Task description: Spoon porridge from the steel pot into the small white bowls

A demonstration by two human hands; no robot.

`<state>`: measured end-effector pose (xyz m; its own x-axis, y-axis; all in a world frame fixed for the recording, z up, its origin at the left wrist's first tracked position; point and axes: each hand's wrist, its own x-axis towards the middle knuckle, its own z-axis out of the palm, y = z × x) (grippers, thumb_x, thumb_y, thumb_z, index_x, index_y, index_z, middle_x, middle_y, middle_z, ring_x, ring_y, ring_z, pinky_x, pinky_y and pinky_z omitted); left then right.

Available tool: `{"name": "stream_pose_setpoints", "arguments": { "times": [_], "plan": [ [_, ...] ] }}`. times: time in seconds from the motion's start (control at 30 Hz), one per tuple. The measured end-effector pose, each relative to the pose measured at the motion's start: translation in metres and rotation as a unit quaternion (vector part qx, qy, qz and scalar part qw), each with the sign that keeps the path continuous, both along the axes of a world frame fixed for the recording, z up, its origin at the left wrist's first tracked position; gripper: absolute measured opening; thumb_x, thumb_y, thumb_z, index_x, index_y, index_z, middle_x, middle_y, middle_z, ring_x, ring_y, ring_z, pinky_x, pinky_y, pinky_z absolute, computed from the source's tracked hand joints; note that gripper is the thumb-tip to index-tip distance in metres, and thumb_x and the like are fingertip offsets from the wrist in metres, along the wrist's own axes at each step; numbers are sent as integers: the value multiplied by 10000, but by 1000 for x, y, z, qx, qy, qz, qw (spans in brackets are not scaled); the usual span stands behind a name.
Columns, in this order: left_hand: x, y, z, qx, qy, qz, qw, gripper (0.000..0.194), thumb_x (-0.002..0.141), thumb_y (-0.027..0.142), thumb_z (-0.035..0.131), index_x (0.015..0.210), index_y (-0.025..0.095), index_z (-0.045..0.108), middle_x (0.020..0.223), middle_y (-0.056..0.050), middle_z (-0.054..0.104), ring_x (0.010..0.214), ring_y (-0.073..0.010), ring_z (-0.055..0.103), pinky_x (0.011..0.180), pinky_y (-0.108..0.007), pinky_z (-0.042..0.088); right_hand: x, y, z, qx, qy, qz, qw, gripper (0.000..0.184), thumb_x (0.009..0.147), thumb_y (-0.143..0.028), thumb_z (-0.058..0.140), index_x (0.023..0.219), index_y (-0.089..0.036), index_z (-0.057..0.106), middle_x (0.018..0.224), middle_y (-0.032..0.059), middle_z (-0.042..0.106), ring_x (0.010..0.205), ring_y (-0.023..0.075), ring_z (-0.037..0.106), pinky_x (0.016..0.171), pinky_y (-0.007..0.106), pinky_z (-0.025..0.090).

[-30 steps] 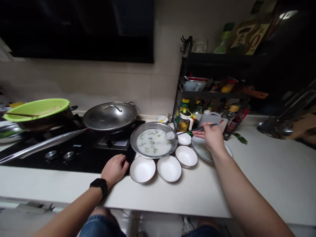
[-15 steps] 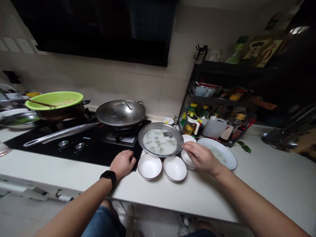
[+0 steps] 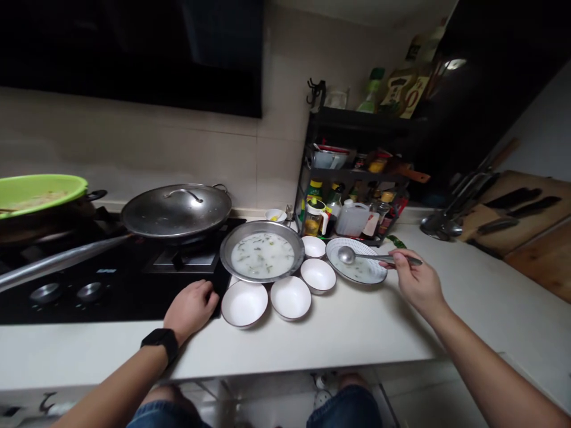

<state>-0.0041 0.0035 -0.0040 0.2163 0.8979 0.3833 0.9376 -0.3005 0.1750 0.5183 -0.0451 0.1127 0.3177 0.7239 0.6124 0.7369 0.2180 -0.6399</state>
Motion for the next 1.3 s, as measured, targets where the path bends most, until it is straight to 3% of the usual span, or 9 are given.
{"name": "stream_pose_setpoints", "arguments": {
  "times": [0.17,0.33,0.47,0.8,1.03,1.17,1.3],
  "plan": [
    [-1,0,0,-2,6,-2,1000,266,933,297,452,694,227,545,771,-42,636,778,-205,601,731,-318,422,5,-5,-15,-30,144,21,989,383,872,-603,636,953,-229,631,741,57,735,697,266,756,705,397,628],
    [-1,1,-1,-4,-6,-2,1000,262,920,301,459,688,228,556,763,-45,640,772,-207,601,725,-318,424,7,1,-12,-31,356,-12,934,183,877,-374,674,902,-224,574,633,17,681,568,224,737,594,338,652],
    [-1,1,0,-4,-17,-7,1000,258,913,301,463,684,230,561,759,-44,644,765,-203,600,717,-314,425,11,6,-4,-40,447,-32,893,94,868,-193,608,917,-198,528,633,26,668,560,226,748,561,313,652],
    [1,-1,2,3,-23,-5,1000,252,905,288,478,673,229,555,757,-43,649,740,-198,586,705,-316,422,-4,17,36,2,412,-17,911,57,872,-178,593,885,-186,538,653,13,650,543,207,742,536,281,648],
    [2,-1,2,1,-11,-5,1000,261,922,288,450,684,232,540,771,-52,645,770,-214,603,731,-332,433,-40,38,68,-6,387,34,921,44,869,-188,575,865,-198,532,655,-11,645,568,196,748,539,294,645],
    [3,0,1,0,-5,-1,1000,247,924,270,440,710,228,557,790,-63,650,799,-224,611,756,-344,435,-72,54,70,-22,394,72,916,46,865,-187,585,859,-194,539,647,0,658,581,206,755,537,289,644],
    [5,-2,3,-4,-4,3,1000,240,921,259,452,711,222,562,803,-72,653,806,-225,612,767,-350,434,-105,73,52,-46,409,109,905,111,860,-231,637,853,-212,528,609,-22,643,576,211,755,553,307,651]
  ]
}}
